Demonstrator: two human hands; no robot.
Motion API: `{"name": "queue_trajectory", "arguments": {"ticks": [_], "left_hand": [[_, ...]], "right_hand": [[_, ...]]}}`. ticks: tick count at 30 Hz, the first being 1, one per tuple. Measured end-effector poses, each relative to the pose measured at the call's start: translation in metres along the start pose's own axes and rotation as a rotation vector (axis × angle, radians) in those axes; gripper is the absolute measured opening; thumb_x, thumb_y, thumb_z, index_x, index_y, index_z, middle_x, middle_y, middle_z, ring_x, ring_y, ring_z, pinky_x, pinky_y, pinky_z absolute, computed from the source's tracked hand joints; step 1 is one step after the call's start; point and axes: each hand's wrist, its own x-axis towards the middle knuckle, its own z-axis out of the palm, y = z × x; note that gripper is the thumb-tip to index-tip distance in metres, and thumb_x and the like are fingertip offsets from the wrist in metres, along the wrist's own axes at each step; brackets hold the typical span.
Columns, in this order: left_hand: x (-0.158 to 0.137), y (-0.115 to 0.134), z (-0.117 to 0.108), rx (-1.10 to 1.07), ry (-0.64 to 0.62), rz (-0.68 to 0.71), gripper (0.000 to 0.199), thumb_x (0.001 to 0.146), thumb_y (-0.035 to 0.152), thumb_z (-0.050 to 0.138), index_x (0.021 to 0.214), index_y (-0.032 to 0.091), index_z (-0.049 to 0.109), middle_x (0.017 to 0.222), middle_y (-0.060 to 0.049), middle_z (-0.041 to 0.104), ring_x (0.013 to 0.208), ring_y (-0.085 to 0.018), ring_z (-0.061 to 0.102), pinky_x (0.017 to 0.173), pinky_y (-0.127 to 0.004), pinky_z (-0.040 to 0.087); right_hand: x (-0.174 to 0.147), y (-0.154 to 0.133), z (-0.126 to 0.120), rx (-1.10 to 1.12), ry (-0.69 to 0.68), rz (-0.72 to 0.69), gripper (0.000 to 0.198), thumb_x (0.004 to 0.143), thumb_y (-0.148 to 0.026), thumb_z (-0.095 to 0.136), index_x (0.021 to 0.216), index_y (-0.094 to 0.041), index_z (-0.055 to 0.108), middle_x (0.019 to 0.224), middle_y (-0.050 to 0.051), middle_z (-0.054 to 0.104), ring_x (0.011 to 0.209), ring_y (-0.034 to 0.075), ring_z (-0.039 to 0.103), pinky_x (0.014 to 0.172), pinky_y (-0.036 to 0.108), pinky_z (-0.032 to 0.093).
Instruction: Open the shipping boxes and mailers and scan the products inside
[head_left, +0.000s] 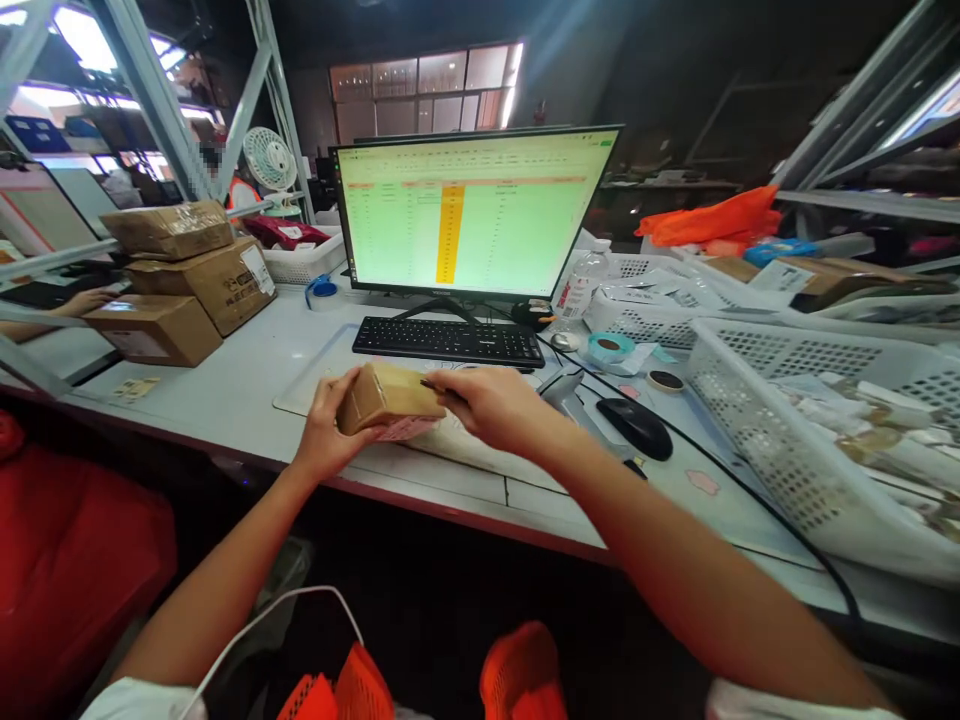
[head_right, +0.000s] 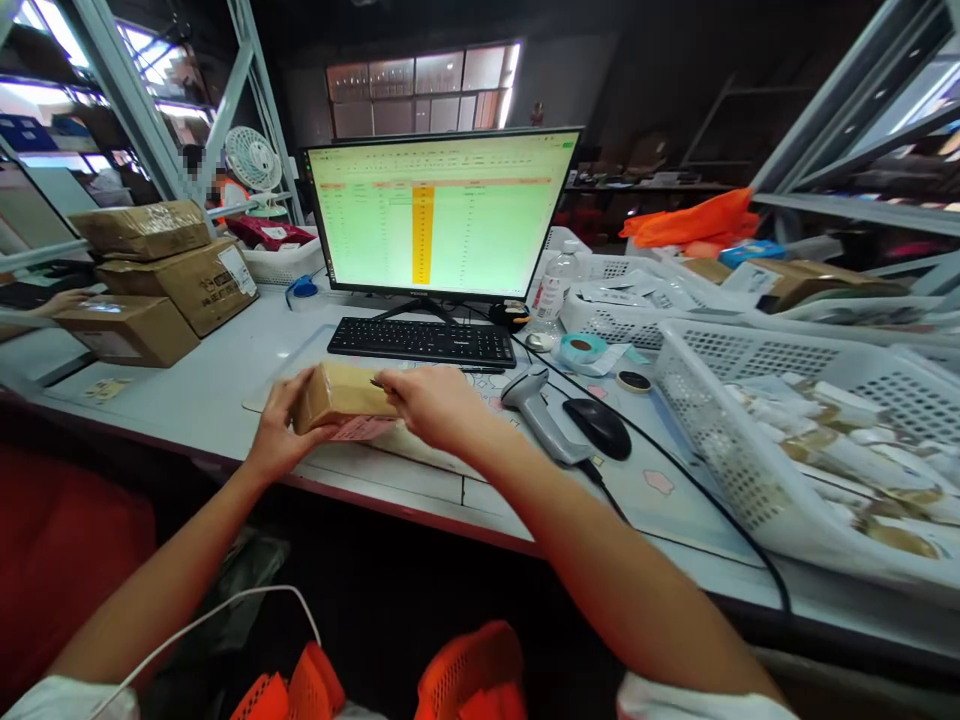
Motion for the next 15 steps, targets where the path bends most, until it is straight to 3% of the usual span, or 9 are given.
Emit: {"name": "queue_trajectory", "arguments": {"ticks": [7,15], "left_hand": [[-0.005,-0.036,0.010,-0.239,-0.034,-0.038,0.088,0.076,0.057,0.083,0.152,0.031,0.046,0.130,-0.009,0.054,0.125,-0.030,0.053,0.108,-0.046,0.046],[-0.009,-0.042,0.006,-0.311,-0.078,-0.044,0.090,0.075,0.051,0.086,0.153,0.034,0.045,0.136,-0.009,0.052,0.130,-0.031,0.049,0.109,-0.046,0.046]], "right_hand": [[0.034,-0.015,-0.024,-0.138,-0.116,-0.153,0.029,0.100,-0.025,0.049,0.121,-0.028,0.069,0.109,0.006,0.075,0.090,0.021,0.066,0.063,0.029,0.026],[0.063,-0.047,-0.032,-0.244,-0.203,-0.253,0.028,0.096,-0.024,0.055,0.121,-0.022,0.069,0.090,0.011,0.072,0.080,0.022,0.065,0.064,0.030,0.027]]}}
